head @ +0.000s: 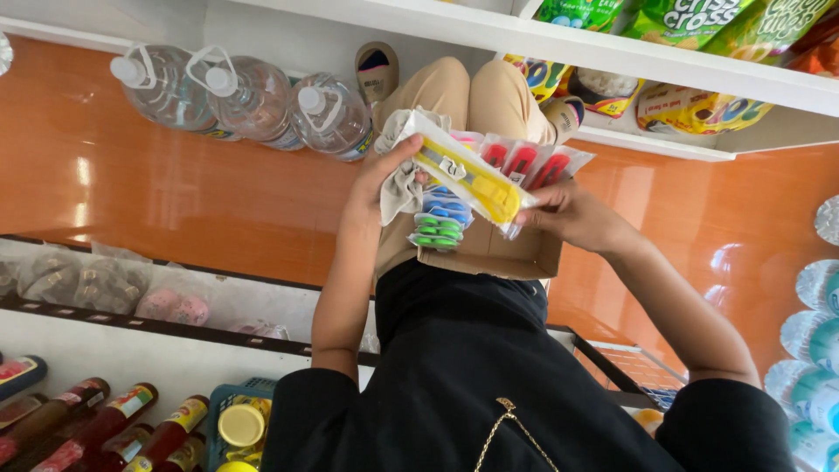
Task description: The person sits on the floor in a store aisle and organizes small snack packets into a cardboard box. They pick up various colorful packets from a shelf, wipe them with a cloth, and place them into the box.
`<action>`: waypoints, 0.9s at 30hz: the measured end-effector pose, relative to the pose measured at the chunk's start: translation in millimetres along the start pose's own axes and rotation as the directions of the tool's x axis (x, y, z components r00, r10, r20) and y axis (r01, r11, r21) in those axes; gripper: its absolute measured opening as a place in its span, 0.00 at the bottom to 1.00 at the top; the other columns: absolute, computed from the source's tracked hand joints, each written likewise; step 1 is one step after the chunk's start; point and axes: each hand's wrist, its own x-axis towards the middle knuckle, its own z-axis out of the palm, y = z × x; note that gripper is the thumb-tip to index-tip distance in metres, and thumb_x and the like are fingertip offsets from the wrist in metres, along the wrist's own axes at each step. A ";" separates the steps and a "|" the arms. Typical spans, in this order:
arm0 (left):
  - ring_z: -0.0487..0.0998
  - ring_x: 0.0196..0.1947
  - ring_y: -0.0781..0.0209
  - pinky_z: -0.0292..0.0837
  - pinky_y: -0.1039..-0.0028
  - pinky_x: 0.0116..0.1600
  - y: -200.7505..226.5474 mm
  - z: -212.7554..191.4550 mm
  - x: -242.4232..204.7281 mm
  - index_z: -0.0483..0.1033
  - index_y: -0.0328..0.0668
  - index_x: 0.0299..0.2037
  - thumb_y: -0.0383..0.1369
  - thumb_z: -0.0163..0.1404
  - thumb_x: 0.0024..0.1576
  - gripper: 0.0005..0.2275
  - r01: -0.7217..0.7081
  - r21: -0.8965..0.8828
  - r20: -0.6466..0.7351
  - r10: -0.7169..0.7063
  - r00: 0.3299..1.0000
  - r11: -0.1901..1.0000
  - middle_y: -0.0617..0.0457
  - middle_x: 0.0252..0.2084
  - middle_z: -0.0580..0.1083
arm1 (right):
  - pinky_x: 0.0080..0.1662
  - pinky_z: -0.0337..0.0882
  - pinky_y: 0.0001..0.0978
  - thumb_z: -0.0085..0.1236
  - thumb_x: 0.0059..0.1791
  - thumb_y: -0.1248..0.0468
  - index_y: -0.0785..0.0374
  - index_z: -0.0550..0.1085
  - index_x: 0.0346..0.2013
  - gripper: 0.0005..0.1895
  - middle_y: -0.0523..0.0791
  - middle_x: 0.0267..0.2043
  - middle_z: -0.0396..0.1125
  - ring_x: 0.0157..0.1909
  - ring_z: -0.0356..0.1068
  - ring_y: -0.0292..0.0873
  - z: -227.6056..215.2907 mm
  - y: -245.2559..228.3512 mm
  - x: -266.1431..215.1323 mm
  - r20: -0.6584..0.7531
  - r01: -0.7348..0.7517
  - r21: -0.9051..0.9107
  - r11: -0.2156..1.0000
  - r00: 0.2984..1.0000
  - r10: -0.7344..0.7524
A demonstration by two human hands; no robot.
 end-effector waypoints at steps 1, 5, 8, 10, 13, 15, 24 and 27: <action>0.72 0.32 0.55 0.71 0.68 0.30 4.2 9.4 -1.5 0.71 0.37 0.54 0.25 0.63 0.57 0.18 0.004 -0.001 0.000 -0.004 1.000 1.000 0.46 0.39 0.72 | 0.41 0.75 0.27 0.66 0.48 0.63 0.64 0.84 0.40 0.09 0.47 0.32 0.79 0.36 0.75 0.35 -2.7 11.8 1.7 -0.002 -0.003 0.001 1.000 1.000 0.003; 0.77 0.31 0.60 0.78 0.67 0.31 22.8 50.9 -6.4 0.75 0.33 0.48 0.26 0.68 0.51 0.18 -0.093 0.303 0.086 0.070 0.994 0.948 0.47 0.35 0.76 | 0.47 0.72 0.36 0.75 0.41 0.63 0.57 0.85 0.34 0.09 0.46 0.41 0.72 0.41 0.72 0.43 -10.6 42.6 -2.6 -0.044 0.202 -0.220 0.954 0.975 -0.217; 0.78 0.44 0.57 0.75 0.67 0.48 35.7 75.0 -7.2 0.71 0.34 0.56 0.29 0.66 0.51 0.24 -0.337 0.511 0.342 0.173 0.924 0.791 0.45 0.46 0.77 | 0.40 0.69 0.31 0.70 0.42 0.65 0.57 0.82 0.44 0.16 0.43 0.35 0.71 0.34 0.68 0.39 -0.1 14.0 -13.5 -0.184 -0.012 -0.345 0.939 0.981 -0.055; 0.78 0.55 0.49 0.71 0.66 0.63 42.1 89.3 -7.7 0.66 0.34 0.64 0.33 0.64 0.52 0.30 -0.505 0.575 0.512 0.198 0.836 0.644 0.41 0.57 0.76 | 0.35 0.66 0.28 0.64 0.44 0.69 0.62 0.79 0.52 0.20 0.43 0.32 0.69 0.29 0.62 0.36 3.7 0.6 -14.3 -0.287 -0.145 -0.383 0.912 0.958 0.032; 0.78 0.30 0.63 0.75 0.78 0.37 43.9 112.7 -17.7 0.77 0.30 0.45 0.32 0.63 0.54 0.15 -0.521 0.687 0.574 0.061 0.816 0.507 0.48 0.37 0.80 | 0.30 0.75 0.26 0.59 0.45 0.72 0.68 0.70 0.60 0.27 0.47 0.27 0.74 0.25 0.74 0.39 -1.0 33.0 -8.3 -0.290 -0.335 -0.052 0.941 0.907 0.307; 0.77 0.29 0.63 0.72 0.75 0.38 41.3 131.9 -28.1 0.76 0.32 0.44 0.32 0.63 0.53 0.14 -0.603 0.751 0.611 0.063 0.789 0.270 0.51 0.36 0.79 | 0.47 0.69 0.21 0.47 0.45 0.83 0.67 0.68 0.61 0.29 0.46 0.46 0.73 0.46 0.71 0.35 -8.9 83.8 -0.6 -0.019 -0.024 0.179 0.984 0.999 0.028; 0.82 0.32 0.52 0.78 0.66 0.38 -27.2 111.4 -5.9 0.75 0.33 0.48 0.22 0.64 0.42 0.21 -0.669 0.696 0.711 0.117 0.694 -0.260 0.43 0.38 0.81 | 0.39 0.74 0.28 0.66 0.42 0.75 0.69 0.72 0.50 0.22 0.47 0.36 0.74 0.35 0.73 0.38 38.0 94.2 38.3 -0.359 0.009 -0.229 0.973 0.928 -0.094; 0.78 0.40 0.51 0.72 0.62 0.49 -28.0 109.2 -15.4 0.74 0.35 0.48 0.32 0.69 0.40 0.25 -0.649 0.706 0.698 0.128 0.704 -0.284 0.47 0.40 0.79 | 0.32 0.71 0.37 0.66 0.41 0.71 0.73 0.76 0.32 0.09 0.52 0.27 0.73 0.23 0.68 0.48 55.3 117.7 48.2 -0.495 -0.007 -0.511 0.859 0.819 -0.288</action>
